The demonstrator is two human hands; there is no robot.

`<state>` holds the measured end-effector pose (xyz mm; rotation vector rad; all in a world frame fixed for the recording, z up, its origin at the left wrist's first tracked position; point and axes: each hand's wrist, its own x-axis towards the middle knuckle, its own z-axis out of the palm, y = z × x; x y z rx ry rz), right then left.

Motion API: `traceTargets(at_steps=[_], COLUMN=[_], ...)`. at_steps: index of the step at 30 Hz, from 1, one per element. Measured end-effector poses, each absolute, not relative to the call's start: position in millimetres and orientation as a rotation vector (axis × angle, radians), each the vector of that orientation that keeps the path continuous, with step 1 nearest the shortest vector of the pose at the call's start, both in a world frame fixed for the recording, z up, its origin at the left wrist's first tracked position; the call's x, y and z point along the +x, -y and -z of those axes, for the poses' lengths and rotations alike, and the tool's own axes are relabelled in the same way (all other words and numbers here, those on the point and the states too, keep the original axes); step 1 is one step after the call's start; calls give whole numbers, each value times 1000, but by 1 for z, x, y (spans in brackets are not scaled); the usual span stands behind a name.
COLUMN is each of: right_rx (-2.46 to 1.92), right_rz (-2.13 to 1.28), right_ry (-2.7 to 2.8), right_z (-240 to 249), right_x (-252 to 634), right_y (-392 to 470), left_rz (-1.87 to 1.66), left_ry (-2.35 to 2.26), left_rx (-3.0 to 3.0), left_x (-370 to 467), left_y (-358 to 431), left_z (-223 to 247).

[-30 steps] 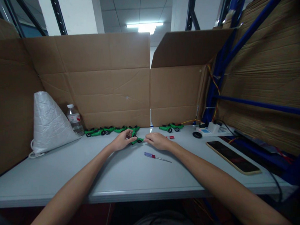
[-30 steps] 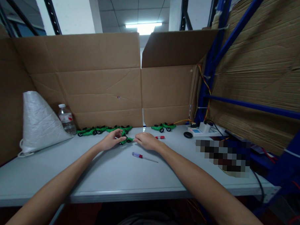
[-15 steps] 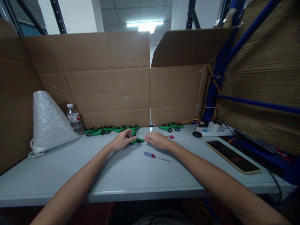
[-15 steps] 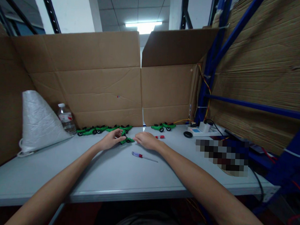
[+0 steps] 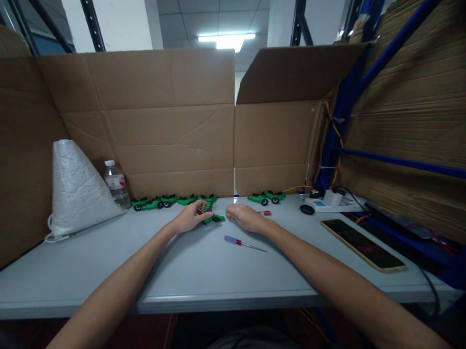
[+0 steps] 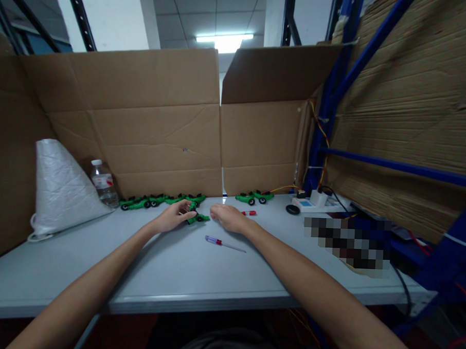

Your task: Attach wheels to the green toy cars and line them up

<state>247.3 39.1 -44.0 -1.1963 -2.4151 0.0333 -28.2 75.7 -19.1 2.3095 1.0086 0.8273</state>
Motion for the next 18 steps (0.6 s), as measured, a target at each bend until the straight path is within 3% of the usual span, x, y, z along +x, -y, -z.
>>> traceTargets(at_steps=[18], right_rx=[-1123], right_rz=[-63], right_ry=[2392], right_z=[39], right_x=[248], right_y=[-38], left_rz=[-830], left_ry=[-1012], left_rx=[2283], left_x=[-30], left_y=[-77], left_z=[20])
